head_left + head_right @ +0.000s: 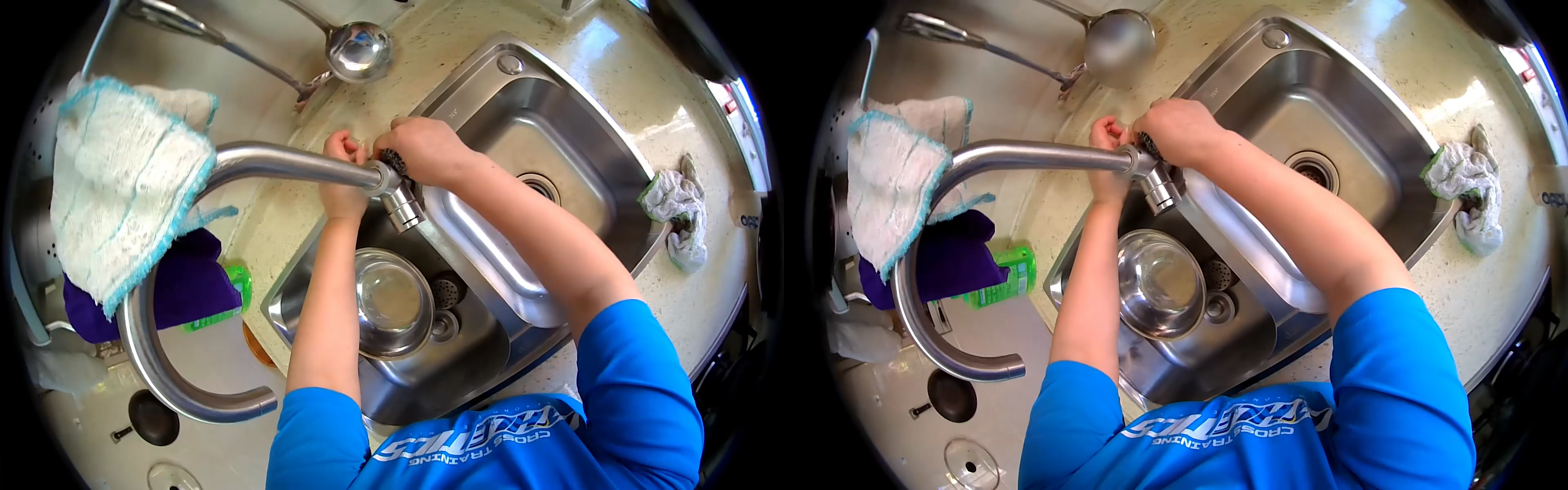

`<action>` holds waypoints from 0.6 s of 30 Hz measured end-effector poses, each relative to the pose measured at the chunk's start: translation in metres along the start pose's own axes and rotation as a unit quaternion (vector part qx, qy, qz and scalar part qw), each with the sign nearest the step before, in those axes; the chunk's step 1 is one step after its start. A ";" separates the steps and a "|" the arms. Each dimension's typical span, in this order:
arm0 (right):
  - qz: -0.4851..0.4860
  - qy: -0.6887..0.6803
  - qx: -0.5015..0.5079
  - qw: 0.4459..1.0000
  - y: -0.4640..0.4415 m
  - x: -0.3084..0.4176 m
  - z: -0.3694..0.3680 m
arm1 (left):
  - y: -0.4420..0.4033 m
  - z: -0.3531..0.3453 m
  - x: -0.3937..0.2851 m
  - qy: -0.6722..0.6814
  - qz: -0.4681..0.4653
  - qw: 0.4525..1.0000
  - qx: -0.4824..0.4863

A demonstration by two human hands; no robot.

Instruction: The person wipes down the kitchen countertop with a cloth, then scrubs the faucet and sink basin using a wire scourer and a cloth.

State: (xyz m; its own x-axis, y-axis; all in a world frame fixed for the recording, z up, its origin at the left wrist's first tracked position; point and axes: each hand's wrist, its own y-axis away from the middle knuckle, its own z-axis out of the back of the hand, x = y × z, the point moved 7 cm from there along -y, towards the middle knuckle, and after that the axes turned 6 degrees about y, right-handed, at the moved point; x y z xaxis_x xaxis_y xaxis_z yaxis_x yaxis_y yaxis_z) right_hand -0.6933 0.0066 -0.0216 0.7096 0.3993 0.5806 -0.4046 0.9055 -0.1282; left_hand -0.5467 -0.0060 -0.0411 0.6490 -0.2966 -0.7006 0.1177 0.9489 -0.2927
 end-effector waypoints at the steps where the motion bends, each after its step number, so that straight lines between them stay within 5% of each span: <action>1: 0.013 0.011 -0.002 1.000 0.003 0.002 0.000 | 0.000 0.001 0.001 -0.006 0.005 1.000 0.000; 6: 0.073 0.169 -0.013 0.983 0.034 0.008 0.012 | 0.001 0.002 0.002 -0.029 0.034 0.999 -0.004; 18: 0.043 0.161 0.043 0.985 0.051 0.004 0.007 | 0.002 0.002 -0.003 -0.029 0.013 0.999 -0.021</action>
State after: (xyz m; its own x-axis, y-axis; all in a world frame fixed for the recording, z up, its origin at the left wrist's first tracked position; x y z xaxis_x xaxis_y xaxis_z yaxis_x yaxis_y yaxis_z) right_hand -0.7148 0.0533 -0.0198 0.8111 0.5117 0.2833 -0.5090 0.8562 -0.0891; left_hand -0.5469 -0.0034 -0.0380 0.6948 -0.2632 -0.6693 0.0685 0.9506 -0.3027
